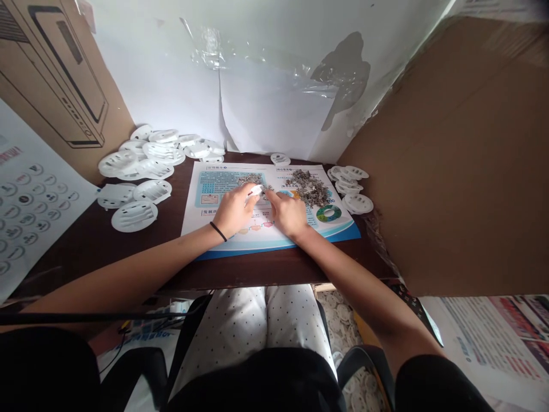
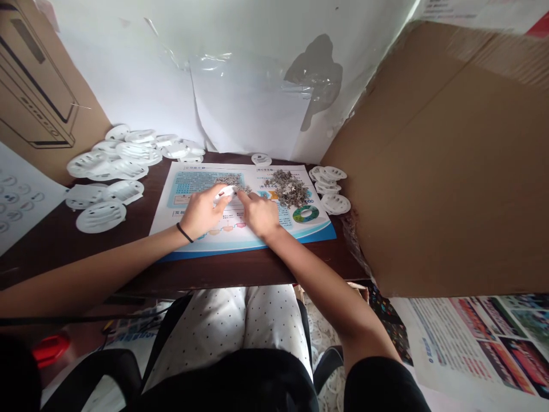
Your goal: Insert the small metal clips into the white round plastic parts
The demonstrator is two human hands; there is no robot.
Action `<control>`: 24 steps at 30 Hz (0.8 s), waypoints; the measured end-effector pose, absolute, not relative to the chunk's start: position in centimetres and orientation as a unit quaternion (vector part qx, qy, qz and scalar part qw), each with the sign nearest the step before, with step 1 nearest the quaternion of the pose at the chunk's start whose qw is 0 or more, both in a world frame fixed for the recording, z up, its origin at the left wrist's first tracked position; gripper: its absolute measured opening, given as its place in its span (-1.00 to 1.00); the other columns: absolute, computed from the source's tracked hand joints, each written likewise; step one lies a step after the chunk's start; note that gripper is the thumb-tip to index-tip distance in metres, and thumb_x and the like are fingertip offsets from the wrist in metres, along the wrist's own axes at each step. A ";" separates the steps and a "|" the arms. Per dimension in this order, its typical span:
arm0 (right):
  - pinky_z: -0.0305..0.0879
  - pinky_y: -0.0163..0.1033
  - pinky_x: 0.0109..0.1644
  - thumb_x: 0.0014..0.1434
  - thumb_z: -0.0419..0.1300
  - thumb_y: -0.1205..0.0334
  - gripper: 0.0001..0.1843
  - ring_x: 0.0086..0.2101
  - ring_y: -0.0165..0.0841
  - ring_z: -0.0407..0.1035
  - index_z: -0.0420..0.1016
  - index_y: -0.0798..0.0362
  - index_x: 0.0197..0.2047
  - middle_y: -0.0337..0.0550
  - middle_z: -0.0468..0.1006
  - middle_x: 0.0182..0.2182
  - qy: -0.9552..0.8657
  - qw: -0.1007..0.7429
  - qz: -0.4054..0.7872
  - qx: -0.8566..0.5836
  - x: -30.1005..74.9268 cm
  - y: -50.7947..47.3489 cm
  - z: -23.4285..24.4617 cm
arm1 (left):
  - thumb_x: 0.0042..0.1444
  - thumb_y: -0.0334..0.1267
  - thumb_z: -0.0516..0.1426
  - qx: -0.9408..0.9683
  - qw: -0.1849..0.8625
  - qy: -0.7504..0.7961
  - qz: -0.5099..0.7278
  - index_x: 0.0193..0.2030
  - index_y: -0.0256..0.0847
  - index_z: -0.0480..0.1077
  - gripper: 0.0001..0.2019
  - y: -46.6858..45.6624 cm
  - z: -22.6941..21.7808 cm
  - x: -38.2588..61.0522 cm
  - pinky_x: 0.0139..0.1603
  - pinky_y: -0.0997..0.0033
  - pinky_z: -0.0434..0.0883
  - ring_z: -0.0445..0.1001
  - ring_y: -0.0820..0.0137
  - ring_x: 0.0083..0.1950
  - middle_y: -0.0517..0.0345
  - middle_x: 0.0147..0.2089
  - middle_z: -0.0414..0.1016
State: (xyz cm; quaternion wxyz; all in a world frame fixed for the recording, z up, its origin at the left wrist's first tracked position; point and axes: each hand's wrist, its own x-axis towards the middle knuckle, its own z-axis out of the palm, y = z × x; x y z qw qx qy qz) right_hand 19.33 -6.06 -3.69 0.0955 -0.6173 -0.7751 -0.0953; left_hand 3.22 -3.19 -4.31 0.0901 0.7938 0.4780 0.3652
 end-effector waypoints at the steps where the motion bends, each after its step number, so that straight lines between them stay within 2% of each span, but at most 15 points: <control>1: -0.02 -0.27 -0.41 0.33 -0.18 0.30 -0.56 -0.36 -0.34 0.39 0.37 -0.10 0.14 -0.13 0.57 -0.21 -0.775 0.090 -0.097 -0.618 19.3 -6.1 -3.7 | 0.21 -0.27 0.05 0.794 0.086 0.481 0.361 -0.04 -0.21 0.44 -0.76 -3.2 -4.3 3.3 -0.20 0.35 0.41 0.52 0.29 -0.24 0.04 -0.22 0.57; 7: -0.04 -0.27 -0.40 0.33 -0.16 0.28 -0.59 -0.33 -0.37 0.39 0.38 -0.06 0.10 -0.12 0.57 -0.19 -0.765 0.071 -0.092 -0.633 19.1 -6.1 -3.6 | 0.22 -0.32 0.03 0.813 0.044 0.487 0.317 0.01 -0.30 0.43 -0.72 -3.1 -4.5 3.6 -0.16 0.30 0.42 0.52 0.21 -0.15 -0.05 -0.17 0.56; 15: -0.06 -0.26 -0.42 0.35 -0.17 0.23 -0.61 -0.34 -0.36 0.39 0.41 -0.12 0.05 -0.21 0.59 -0.21 -0.761 0.112 -0.072 -0.635 19.4 -5.8 -3.7 | 0.22 -0.31 0.02 0.826 -0.016 0.467 0.314 0.00 -0.33 0.42 -0.72 -3.3 -4.9 4.2 -0.15 0.28 0.45 0.51 0.21 -0.19 -0.04 -0.30 0.53; 24: -0.08 -0.29 -0.41 0.37 -0.17 0.18 -0.61 -0.35 -0.35 0.40 0.44 -0.12 0.04 -0.22 0.62 -0.25 -0.755 0.147 -0.038 -0.638 19.7 -5.2 -4.1 | 0.21 -0.34 0.00 0.831 -0.055 0.464 0.302 0.00 -0.37 0.42 -0.70 -3.2 -4.9 4.6 -0.16 0.27 0.46 0.52 0.21 -0.20 -0.07 -0.31 0.52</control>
